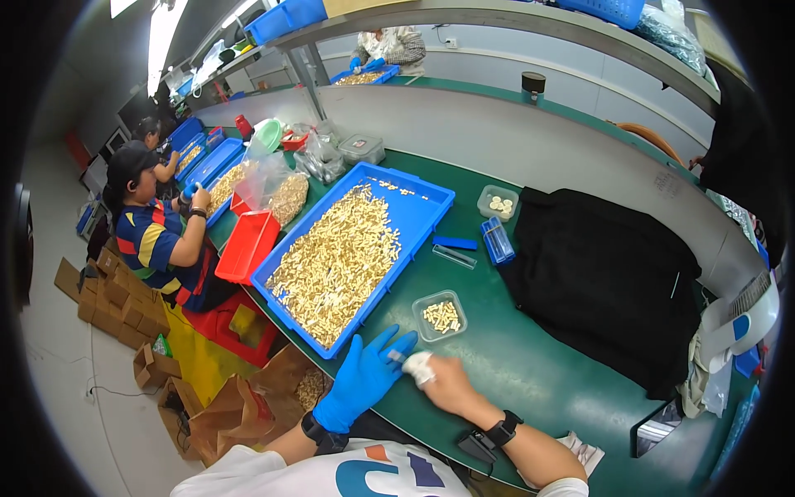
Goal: The person picks up a metal component from a blue tray, wipes it with a cloth, and places it into a small clear container.
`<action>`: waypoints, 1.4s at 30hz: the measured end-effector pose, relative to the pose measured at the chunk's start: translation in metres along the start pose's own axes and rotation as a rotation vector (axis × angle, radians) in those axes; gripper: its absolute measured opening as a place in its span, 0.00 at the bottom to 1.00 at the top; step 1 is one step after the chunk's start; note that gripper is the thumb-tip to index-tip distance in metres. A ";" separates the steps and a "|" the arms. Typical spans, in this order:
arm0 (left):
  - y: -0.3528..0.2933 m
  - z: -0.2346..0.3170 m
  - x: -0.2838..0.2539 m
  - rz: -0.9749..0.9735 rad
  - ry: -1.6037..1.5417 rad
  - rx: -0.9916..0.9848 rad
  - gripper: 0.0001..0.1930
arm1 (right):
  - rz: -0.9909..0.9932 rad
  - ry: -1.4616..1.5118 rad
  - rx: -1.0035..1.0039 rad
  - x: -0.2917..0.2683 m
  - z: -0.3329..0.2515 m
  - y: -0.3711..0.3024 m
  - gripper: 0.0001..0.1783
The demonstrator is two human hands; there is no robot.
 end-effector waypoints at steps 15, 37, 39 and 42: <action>0.008 -0.001 0.002 0.010 -0.038 -0.006 0.33 | 0.041 -0.113 -0.093 -0.005 -0.007 0.004 0.07; 0.007 -0.002 0.007 0.140 0.454 -0.040 0.24 | -0.064 -0.529 -0.240 0.025 -0.021 -0.005 0.07; 0.004 -0.004 0.008 0.104 0.216 0.001 0.26 | 0.068 -0.482 -0.180 0.008 -0.009 0.000 0.07; 0.006 -0.006 0.008 0.078 0.086 0.031 0.28 | 0.325 -0.380 -0.062 -0.014 0.003 -0.003 0.08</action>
Point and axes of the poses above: each hand's wrist, its own y-axis towards the middle knuckle, its own x-axis out of the palm, z = x × y, the point moved 6 cm from there along y, towards the middle knuckle, and after that the axes turned 14 degrees about -z, right-handed, at the moved point
